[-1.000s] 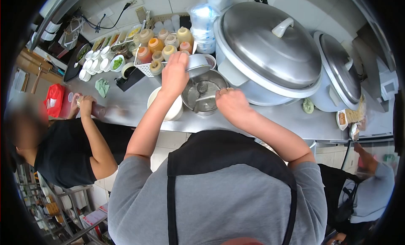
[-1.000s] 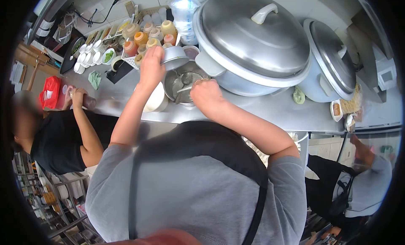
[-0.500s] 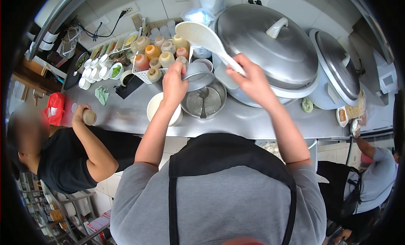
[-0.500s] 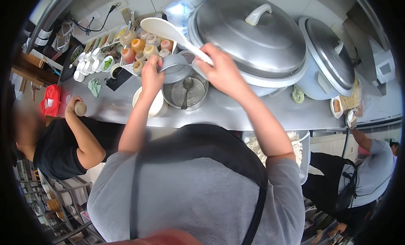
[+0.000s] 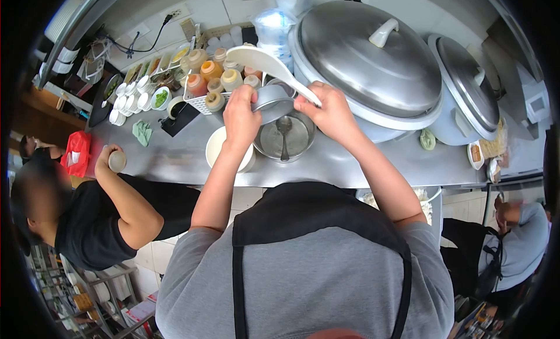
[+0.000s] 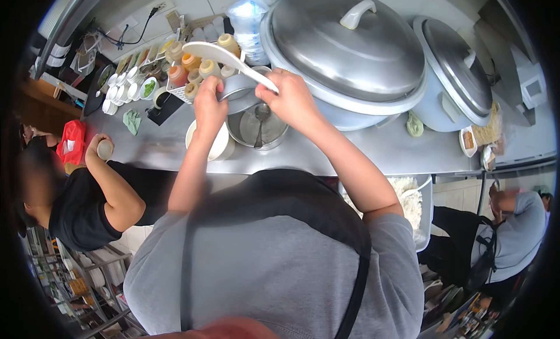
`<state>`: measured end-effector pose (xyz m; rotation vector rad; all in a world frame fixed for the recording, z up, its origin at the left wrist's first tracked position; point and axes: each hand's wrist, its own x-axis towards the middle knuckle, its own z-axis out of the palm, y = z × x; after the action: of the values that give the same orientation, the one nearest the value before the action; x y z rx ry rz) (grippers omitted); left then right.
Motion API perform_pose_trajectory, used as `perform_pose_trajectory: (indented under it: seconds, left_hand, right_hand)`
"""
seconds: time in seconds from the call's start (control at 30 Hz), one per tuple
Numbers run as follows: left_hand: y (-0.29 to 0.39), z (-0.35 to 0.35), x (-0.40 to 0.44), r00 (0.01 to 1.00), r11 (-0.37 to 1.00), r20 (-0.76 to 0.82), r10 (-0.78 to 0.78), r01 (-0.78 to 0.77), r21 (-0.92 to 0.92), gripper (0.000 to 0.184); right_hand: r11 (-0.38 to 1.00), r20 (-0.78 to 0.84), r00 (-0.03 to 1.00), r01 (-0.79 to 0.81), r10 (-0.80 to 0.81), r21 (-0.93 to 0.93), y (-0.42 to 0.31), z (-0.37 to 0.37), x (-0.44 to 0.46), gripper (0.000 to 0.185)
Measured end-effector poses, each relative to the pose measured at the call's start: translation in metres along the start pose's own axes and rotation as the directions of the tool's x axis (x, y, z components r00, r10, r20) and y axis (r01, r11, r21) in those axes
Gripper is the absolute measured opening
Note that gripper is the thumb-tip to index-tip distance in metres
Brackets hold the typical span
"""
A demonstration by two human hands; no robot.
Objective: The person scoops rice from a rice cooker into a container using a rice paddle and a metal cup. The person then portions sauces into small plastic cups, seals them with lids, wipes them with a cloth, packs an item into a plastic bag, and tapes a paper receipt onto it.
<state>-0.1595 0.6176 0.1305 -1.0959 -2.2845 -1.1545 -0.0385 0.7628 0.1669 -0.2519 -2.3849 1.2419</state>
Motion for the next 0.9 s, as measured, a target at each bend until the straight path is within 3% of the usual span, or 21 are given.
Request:
perform_pose_trajectory:
  seconds: [0.1,0.17,0.2,0.23,0.27,0.3,0.33,0.37,0.4,0.43,0.47,0.5,0.57,0.6,0.63,0.7,0.73,0.77,0.8,0.87,0.9]
  left_hand:
    - [-0.022,0.012,-0.001,1.0,0.997,-0.002,0.017,-0.017,0.07,0.024]
    - [-0.04,0.021,-0.005,0.999,0.992,0.032,0.021,-0.024,0.127,0.023]
    - [-0.05,0.025,-0.005,0.995,0.995,0.101,0.011,-0.021,0.1,0.022]
    - [-0.068,0.035,-0.006,0.979,0.967,-0.006,0.205,-0.202,0.154,0.016]
    - [-0.058,0.029,-0.002,0.997,0.994,0.063,0.045,-0.051,0.092,0.017]
    - [-0.057,0.028,0.0,0.996,0.993,0.04,0.084,-0.087,0.074,0.021]
    - [-0.074,0.034,0.001,0.995,0.985,0.013,0.103,-0.104,0.139,0.024]
    - [-0.097,0.039,0.004,0.989,0.987,0.008,0.145,-0.144,-0.068,0.023]
    - [-0.098,0.031,0.007,0.99,0.992,0.097,0.106,-0.111,0.057,0.023]
    - [-0.09,0.027,0.008,0.991,0.998,0.121,0.056,-0.059,0.024,0.024]
    - [-0.064,0.021,0.007,0.992,0.996,0.114,0.053,-0.061,0.071,0.026]
    - [-0.052,0.018,0.007,0.99,0.99,0.131,0.043,-0.06,0.13,0.025]
    - [-0.047,0.015,0.01,0.985,0.993,0.163,0.063,-0.078,0.089,0.024]
    - [-0.053,0.016,0.013,0.98,0.99,0.172,0.096,-0.112,0.089,0.024]
    - [-0.063,0.019,0.018,0.976,0.985,0.178,0.127,-0.144,0.091,0.024]
    - [-0.077,0.024,0.025,0.972,0.993,0.202,0.118,-0.122,0.004,0.025]
    - [-0.077,0.025,0.028,0.97,0.994,0.226,0.095,-0.103,0.024,0.025]
    - [-0.078,0.024,0.031,0.968,0.996,0.242,0.068,-0.081,0.044,0.025]
    - [-0.095,0.027,0.036,0.961,0.995,0.266,-0.071,0.051,0.081,0.025]
    - [-0.101,0.03,0.032,0.966,0.965,0.154,0.206,-0.227,0.134,0.022]
    - [-0.078,0.026,0.026,0.971,0.974,0.175,0.164,-0.187,0.13,0.023]
  right_hand:
    - [0.996,0.027,0.997,0.07,-0.071,0.048,0.013,-0.006,-0.021,0.007]
    - [0.991,0.062,0.996,-0.069,0.062,0.113,0.011,0.0,-0.033,0.009]
    - [0.998,0.027,0.999,-0.019,0.018,0.054,0.02,0.01,-0.037,0.012]
    - [1.0,-0.005,1.0,0.018,-0.018,-0.009,0.033,0.023,-0.042,0.016]
    - [0.991,-0.094,0.987,0.127,-0.13,-0.034,0.042,0.033,-0.047,0.015]
    - [0.969,-0.171,0.954,0.233,-0.244,-0.082,0.047,0.039,-0.052,0.015]
    - [0.986,-0.076,0.99,0.113,-0.122,-0.119,0.045,0.041,-0.059,0.013]
    - [0.988,0.023,1.0,-0.004,0.007,-0.152,0.042,0.04,-0.065,0.011]
    - [0.98,0.028,0.999,-0.033,0.039,-0.197,0.041,0.036,-0.071,0.011]
    - [0.969,0.039,0.997,-0.053,0.064,-0.241,0.041,0.034,-0.076,0.01]
    - [0.955,-0.021,1.0,0.008,-0.014,-0.297,0.05,0.039,-0.081,0.008]
    - [0.954,-0.051,0.999,-0.024,0.009,-0.299,0.055,0.041,-0.087,0.008]
    - [0.939,-0.146,0.975,0.111,-0.165,-0.324,0.062,0.04,-0.096,0.008]
    - [0.95,-0.034,0.997,0.059,-0.073,-0.306,0.059,0.033,-0.097,0.015]
    - [0.95,-0.051,0.997,0.046,-0.064,-0.308,0.055,0.027,-0.096,0.015]
    - [0.944,0.042,0.984,-0.153,0.173,-0.292,0.044,0.016,-0.092,0.023]
    - [0.943,0.033,0.984,-0.156,0.173,-0.295,0.04,0.011,-0.09,0.023]
    - [0.967,-0.054,0.998,-0.047,0.035,-0.25,0.035,0.004,-0.09,0.024]
    - [0.973,-0.141,0.984,0.074,-0.106,-0.219,0.028,-0.005,-0.087,0.026]
    - [0.964,-0.204,0.967,0.101,-0.153,-0.248,0.011,-0.031,-0.076,0.028]
    - [0.957,-0.263,0.945,0.12,-0.192,-0.266,0.002,-0.046,-0.068,0.03]
